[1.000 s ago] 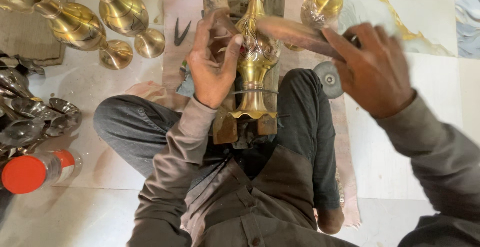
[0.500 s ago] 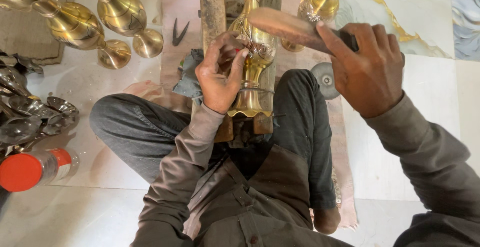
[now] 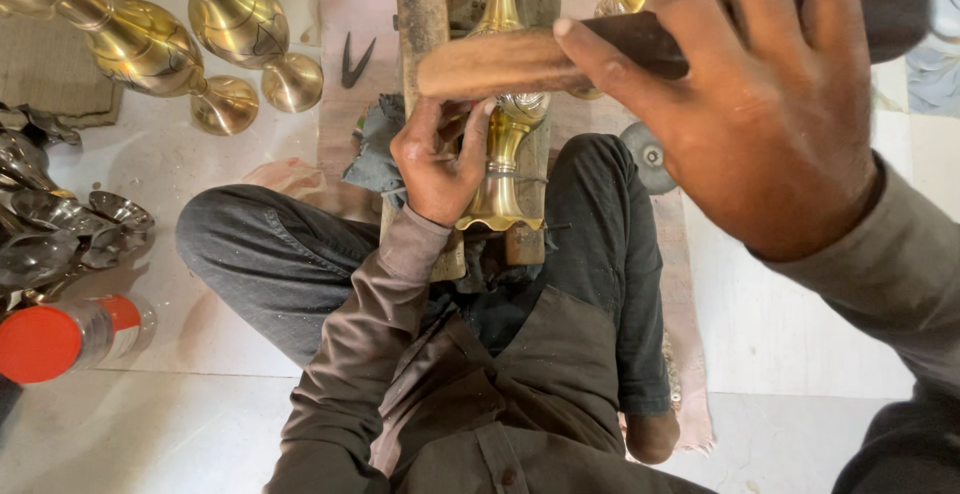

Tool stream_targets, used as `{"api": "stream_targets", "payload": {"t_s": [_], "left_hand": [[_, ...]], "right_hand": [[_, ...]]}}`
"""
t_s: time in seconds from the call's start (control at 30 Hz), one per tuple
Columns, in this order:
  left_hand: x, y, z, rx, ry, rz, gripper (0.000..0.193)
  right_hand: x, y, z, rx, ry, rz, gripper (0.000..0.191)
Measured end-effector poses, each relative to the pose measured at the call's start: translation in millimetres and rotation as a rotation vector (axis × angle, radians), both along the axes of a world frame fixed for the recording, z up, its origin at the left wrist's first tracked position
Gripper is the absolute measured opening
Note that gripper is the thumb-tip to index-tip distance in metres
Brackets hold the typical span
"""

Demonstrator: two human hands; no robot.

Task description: The person sits on the floor with a brass vase clamped in a wooden fixture and decorates its surface by hand. They hold a small punch against the brass and strike it with a wooden mallet, working repeatedly over the vase's body to cut a decorative pattern, repositioning the punch between strikes.

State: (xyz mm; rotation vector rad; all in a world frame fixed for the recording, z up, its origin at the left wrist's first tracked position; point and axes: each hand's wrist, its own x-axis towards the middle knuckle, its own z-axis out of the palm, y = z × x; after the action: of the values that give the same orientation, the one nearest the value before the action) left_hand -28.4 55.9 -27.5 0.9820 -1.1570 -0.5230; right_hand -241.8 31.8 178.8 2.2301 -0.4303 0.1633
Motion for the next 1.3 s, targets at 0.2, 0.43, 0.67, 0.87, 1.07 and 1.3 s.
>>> {"api": "stream_targets", "payload": {"t_s": [0.2,0.43,0.67,0.87,1.07,1.3], "left_hand": [[-1,1,3,0.02,-0.029,0.066,0.02],[5,1,-9,-0.025,-0.095,0.087,0.02],[10,-2,-26,-0.096,-0.016,-0.018,0.026],[22,-5,-27,-0.246,-0.362,-0.071,0.03],[12,-1,-42,-0.022,-0.106,-0.018,0.025],[9,-4,-40,0.064,-0.001,-0.056,0.019]], "right_hand": [[10,-1,9,-0.021,0.021,0.069,0.036],[21,7,8,0.048,0.01,0.102,0.034],[40,14,17,-0.264,0.147,0.117,0.036],[48,19,18,-0.297,0.205,0.072,0.034],[54,19,19,-0.35,0.202,0.103,0.033],[57,22,24,-0.31,0.186,0.092,0.032]]}}
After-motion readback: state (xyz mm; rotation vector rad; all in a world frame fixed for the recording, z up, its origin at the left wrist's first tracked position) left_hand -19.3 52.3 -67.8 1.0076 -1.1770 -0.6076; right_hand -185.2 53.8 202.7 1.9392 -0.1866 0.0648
